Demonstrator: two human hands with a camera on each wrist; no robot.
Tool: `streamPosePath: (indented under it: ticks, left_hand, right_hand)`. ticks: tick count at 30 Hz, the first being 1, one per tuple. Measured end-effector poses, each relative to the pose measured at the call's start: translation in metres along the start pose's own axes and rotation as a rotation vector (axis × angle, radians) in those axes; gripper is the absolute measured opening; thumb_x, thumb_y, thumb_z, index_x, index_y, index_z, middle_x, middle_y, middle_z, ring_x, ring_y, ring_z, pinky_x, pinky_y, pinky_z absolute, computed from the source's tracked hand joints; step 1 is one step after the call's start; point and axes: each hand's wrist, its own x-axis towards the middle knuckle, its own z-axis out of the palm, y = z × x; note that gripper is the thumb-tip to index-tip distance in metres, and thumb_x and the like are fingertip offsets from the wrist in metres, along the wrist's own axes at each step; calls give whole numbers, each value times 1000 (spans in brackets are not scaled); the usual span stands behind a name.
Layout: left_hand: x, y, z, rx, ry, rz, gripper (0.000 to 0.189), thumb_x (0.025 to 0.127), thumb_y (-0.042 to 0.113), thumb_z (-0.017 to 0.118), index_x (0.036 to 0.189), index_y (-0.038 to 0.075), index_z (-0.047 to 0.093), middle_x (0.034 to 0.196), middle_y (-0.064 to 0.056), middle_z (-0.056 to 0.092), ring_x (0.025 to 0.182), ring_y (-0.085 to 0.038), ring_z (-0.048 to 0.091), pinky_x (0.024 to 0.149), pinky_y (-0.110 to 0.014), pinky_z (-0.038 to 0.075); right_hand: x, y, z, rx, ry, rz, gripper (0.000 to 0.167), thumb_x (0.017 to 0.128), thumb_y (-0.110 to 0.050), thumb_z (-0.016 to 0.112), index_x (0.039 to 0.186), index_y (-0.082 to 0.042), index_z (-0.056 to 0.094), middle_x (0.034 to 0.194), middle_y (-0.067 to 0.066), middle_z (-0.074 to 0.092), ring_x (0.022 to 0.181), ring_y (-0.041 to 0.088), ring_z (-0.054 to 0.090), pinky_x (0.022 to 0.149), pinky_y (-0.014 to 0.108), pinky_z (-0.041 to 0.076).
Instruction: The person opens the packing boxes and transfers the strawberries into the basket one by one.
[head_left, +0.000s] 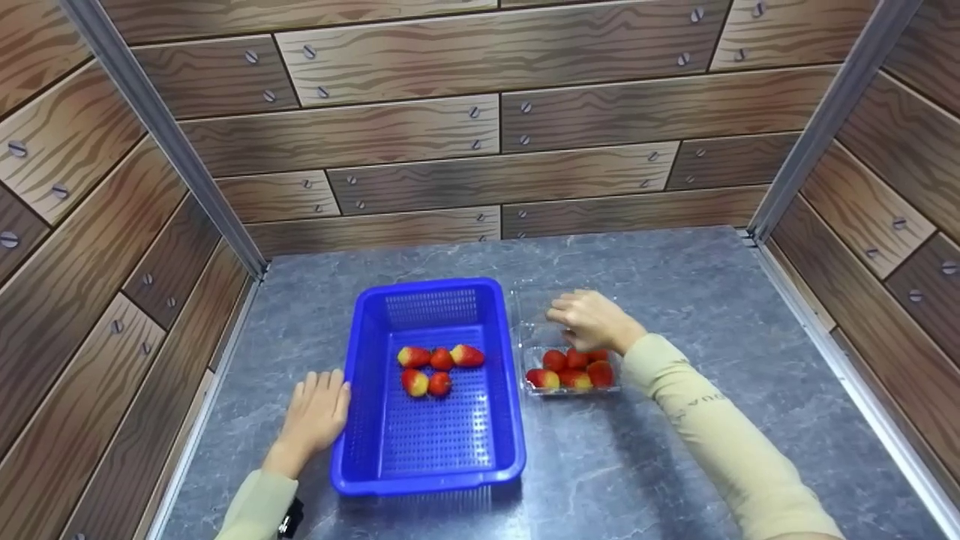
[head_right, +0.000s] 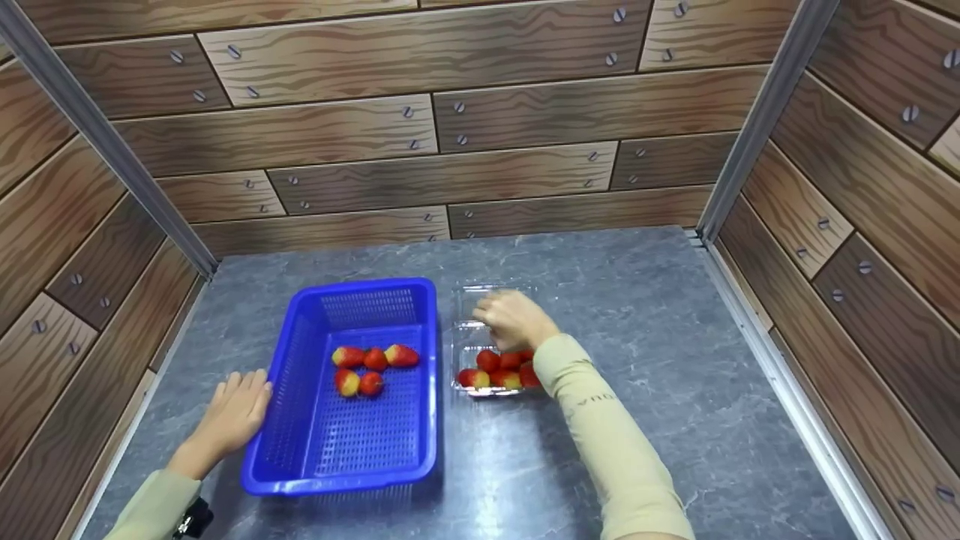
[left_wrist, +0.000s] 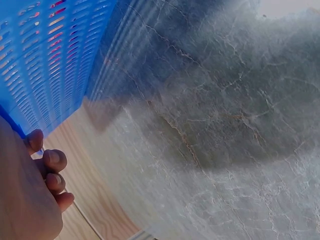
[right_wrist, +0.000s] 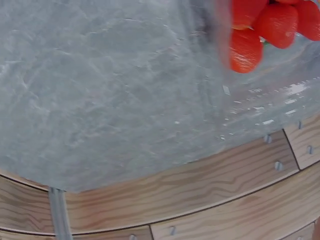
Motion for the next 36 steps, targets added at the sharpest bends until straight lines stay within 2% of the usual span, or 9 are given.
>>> streamPosePath:
  ticks: [5,10,13,17,27,32,36]
  left_hand:
    - [-2,0,-1,0,-8,-3,13,99,12,47,98,0,52,83,-15,52,79,-36,44,70,-46,35]
    - [-1,1,-1,-6,-15,-11,15,100,13,47,100,-1,52,84,-15,53,80,-36,45,71,-46,36]
    - [-2,0,-1,-12,-21,-19,13,100,13,47,97,1,51,82,-14,52,79,-35,44,71,-45,35]
    - [-2,1,0,-19,-36,-21,12,100,13,46,95,3,50,81,-13,52,79,-34,44,70,-44,34]
    - [-1,0,-1,-11,-14,-9,13,100,12,46,96,1,50,82,-15,51,79,-36,45,71,-46,35]
    - [-1,0,0,-3,0,3,13,99,12,47,93,0,50,81,-15,48,78,-36,44,69,-45,35]
    - [0,-1,-1,12,13,13,13,98,12,48,92,0,50,81,-15,48,77,-36,43,68,-45,35]
  right_hand:
    - [-16,-8,8,144,-137,135,45,61,-2,74,105,-2,67,95,9,67,83,26,65,74,42,56]
    - [-23,-17,11,337,-210,308,63,65,4,74,126,-4,64,110,11,68,91,28,67,80,44,56]
    - [-24,-22,15,430,-237,334,64,67,9,71,130,-3,62,119,14,66,99,31,66,85,44,55]
    - [-25,-26,21,517,-243,321,61,68,14,68,128,2,63,123,18,65,107,34,65,89,46,53]
    - [-22,-35,37,500,-263,321,50,73,11,69,121,3,67,110,17,67,97,32,65,86,45,53]
    - [-22,-38,45,458,-215,284,39,72,9,71,111,6,67,97,16,64,84,28,64,77,43,54]
    - [-22,-40,50,433,-179,291,35,70,8,73,104,7,66,93,17,63,80,29,63,74,43,54]
